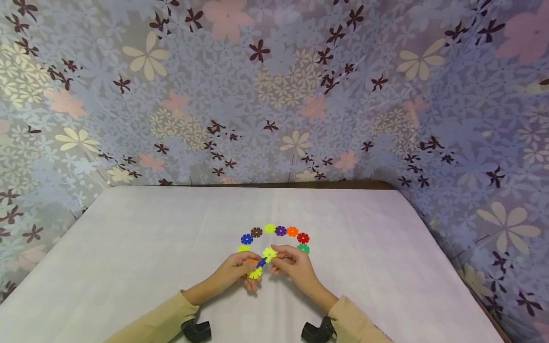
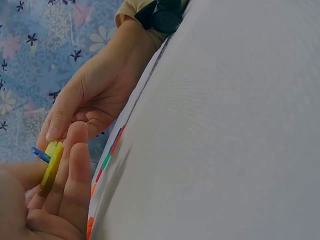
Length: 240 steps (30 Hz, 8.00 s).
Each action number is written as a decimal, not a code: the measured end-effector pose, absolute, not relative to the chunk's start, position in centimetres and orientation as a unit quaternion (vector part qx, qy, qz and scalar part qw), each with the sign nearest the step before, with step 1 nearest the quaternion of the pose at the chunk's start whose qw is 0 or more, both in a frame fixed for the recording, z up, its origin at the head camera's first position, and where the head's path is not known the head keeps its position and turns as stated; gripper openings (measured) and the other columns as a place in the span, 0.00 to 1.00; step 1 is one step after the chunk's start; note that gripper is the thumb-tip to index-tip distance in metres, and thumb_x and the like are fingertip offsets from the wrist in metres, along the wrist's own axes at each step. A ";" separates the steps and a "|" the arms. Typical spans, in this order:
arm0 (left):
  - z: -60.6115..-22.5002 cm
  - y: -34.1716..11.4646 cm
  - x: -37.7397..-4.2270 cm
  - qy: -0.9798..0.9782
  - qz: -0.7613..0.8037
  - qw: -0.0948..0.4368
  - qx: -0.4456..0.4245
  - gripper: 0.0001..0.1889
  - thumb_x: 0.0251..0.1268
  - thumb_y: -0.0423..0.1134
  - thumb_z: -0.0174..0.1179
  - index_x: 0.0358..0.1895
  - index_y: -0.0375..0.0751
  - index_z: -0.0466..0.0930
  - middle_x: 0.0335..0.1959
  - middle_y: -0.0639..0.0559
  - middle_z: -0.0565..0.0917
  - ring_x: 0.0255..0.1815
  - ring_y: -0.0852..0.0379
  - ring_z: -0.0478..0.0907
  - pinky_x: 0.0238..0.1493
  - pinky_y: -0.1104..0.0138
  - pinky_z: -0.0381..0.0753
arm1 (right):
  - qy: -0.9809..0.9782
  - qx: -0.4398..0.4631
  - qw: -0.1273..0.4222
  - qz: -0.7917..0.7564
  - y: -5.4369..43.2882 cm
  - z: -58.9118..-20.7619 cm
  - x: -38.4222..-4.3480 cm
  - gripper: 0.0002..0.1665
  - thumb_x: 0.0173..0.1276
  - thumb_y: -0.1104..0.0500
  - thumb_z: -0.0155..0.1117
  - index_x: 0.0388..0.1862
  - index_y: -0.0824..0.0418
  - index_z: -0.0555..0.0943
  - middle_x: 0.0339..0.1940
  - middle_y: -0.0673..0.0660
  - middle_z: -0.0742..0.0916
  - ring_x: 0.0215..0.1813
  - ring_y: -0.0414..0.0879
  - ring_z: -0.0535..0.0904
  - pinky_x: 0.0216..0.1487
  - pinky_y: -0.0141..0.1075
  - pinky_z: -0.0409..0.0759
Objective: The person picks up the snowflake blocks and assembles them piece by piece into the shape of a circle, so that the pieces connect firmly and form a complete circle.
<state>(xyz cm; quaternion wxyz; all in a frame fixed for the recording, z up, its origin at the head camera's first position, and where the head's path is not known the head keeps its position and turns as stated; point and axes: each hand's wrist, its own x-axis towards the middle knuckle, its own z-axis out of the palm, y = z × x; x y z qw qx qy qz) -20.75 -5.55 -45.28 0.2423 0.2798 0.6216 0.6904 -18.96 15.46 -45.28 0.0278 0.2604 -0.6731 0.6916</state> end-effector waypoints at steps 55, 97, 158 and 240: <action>-42.1 -5.9 -18.9 0.681 0.679 0.144 0.235 0.09 0.64 0.28 0.50 0.34 0.18 0.72 0.15 0.55 0.72 0.10 0.64 0.63 0.14 0.74 0.65 | -0.769 0.255 -0.032 0.586 17.4 -43.0 -19.2 0.08 0.60 0.69 0.59 0.38 0.71 0.79 0.31 0.64 0.83 0.31 0.54 0.80 0.32 0.39 0.77; -42.0 -6.0 -18.8 0.700 0.613 0.127 0.343 0.09 0.64 0.26 0.49 0.26 0.25 0.71 0.16 0.54 0.69 0.16 0.66 0.62 0.19 0.75 0.62 | -0.712 0.399 0.096 0.570 15.1 -42.5 -17.2 0.09 0.49 0.84 0.57 0.27 0.76 0.76 0.22 0.66 0.80 0.23 0.52 0.77 0.25 0.38 0.77; -42.2 -5.7 -19.0 0.726 0.613 0.144 0.276 0.08 0.63 0.29 0.51 0.29 0.27 0.74 0.18 0.54 0.72 0.18 0.63 0.66 0.20 0.73 0.67 | -0.746 0.211 -0.090 0.626 17.7 -42.7 -19.4 0.11 0.62 0.67 0.58 0.40 0.76 0.73 0.24 0.71 0.79 0.21 0.46 0.78 0.25 0.40 0.78; -42.4 -5.6 -18.9 0.726 0.628 0.131 0.247 0.06 0.62 0.28 0.53 0.33 0.25 0.75 0.25 0.51 0.78 0.23 0.64 0.70 0.26 0.75 0.70 | -0.820 0.221 -0.016 0.527 18.5 -43.4 -19.4 0.06 0.59 0.68 0.61 0.36 0.68 0.77 0.26 0.59 0.80 0.25 0.47 0.75 0.26 0.35 0.75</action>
